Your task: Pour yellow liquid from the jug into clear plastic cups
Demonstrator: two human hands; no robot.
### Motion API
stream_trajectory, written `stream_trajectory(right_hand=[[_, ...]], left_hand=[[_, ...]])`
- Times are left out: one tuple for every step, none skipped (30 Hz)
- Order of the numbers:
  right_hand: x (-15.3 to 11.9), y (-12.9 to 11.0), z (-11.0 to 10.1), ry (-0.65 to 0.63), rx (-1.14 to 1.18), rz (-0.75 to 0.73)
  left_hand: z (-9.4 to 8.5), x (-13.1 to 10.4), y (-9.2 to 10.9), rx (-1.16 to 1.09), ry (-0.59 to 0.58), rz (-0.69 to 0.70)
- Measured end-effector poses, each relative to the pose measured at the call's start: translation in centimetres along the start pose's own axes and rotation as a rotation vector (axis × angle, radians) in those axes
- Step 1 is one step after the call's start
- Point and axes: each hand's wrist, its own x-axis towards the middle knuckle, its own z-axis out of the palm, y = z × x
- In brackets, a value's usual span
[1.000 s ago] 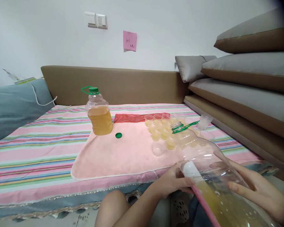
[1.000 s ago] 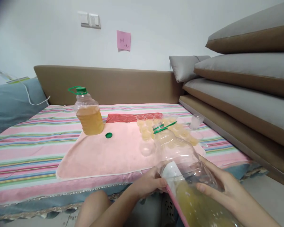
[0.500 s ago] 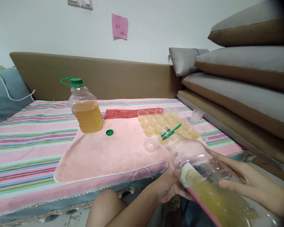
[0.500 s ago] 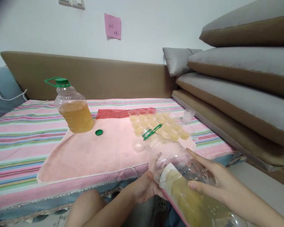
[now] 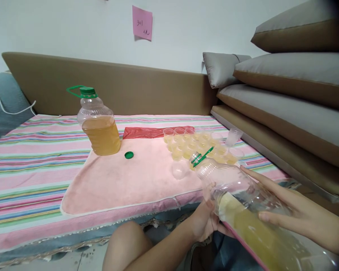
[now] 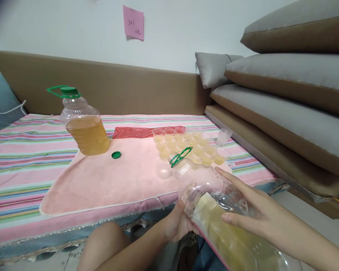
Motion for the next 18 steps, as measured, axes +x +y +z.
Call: stream_trajectory(right_hand=[[0.1, -0.3, -0.1, -0.008, -0.001, 0.012], [0.2, -0.5, -0.2, -0.016, -0.001, 0.022], [0.3, -0.8, -0.2, -0.023, 0.002, 0.030], [0.4, -1.1, -0.3, -0.030, 0.012, 0.032], [0.5, -1.5, -0.3, -0.037, 0.028, 0.029], [0.7, -1.8, -0.3, -0.045, 0.045, 0.026], [0.9, -2.2, -0.3, -0.052, 0.062, 0.025], [1.0, -2.5, -0.3, -0.059, 0.074, 0.024], [1.2, -2.9, -0.4, -0.066, 0.079, 0.023], [1.3, -3.2, -0.5, -0.071, 0.076, 0.025], [1.5, -3.4, -0.7, -0.076, 0.066, 0.028], [1.6, -3.6, -0.8, -0.082, 0.054, 0.030], [1.8, -3.8, -0.9, -0.087, 0.043, 0.032], [1.9, -3.9, -1.0, -0.092, 0.032, 0.036], [2.0, -3.9, -1.1, -0.093, 0.021, 0.041], [2.1, -4.0, -1.1, -0.091, 0.014, 0.046], [2.2, -4.0, -1.1, -0.089, 0.008, 0.046], [2.4, -4.0, -1.1, -0.069, -0.001, 0.046]], left_hand=[[0.0, 0.0, -0.1, 0.017, -0.013, -0.003], [0.0, 0.0, -0.1, 0.032, -0.025, -0.007], [0.0, 0.1, -0.2, 0.042, -0.032, -0.012], [0.0, 0.1, -0.2, 0.046, -0.030, -0.020], [0.0, 0.0, -0.2, 0.044, -0.020, -0.025], [0.1, 0.0, -0.2, 0.040, -0.007, -0.027], [0.1, 0.0, -0.2, 0.035, 0.004, -0.026], [0.1, -0.1, -0.2, 0.031, 0.006, -0.020], [0.2, -0.1, -0.1, 0.027, 0.002, -0.012], [0.2, -0.2, 0.0, 0.023, -0.002, -0.006], [0.4, -0.2, 0.1, 0.019, -0.004, -0.003], [0.5, -0.2, 0.2, 0.015, -0.002, -0.006], [0.6, -0.3, 0.3, 0.010, 0.001, -0.011], [0.8, -0.3, 0.4, 0.008, 0.004, -0.017], [0.9, -0.3, 0.5, 0.007, 0.004, -0.021], [1.0, -0.3, 0.6, 0.006, 0.001, -0.022], [1.1, -0.2, 0.6, 0.006, -0.001, -0.021], [1.1, -0.2, 0.6, 0.007, -0.003, -0.020]])
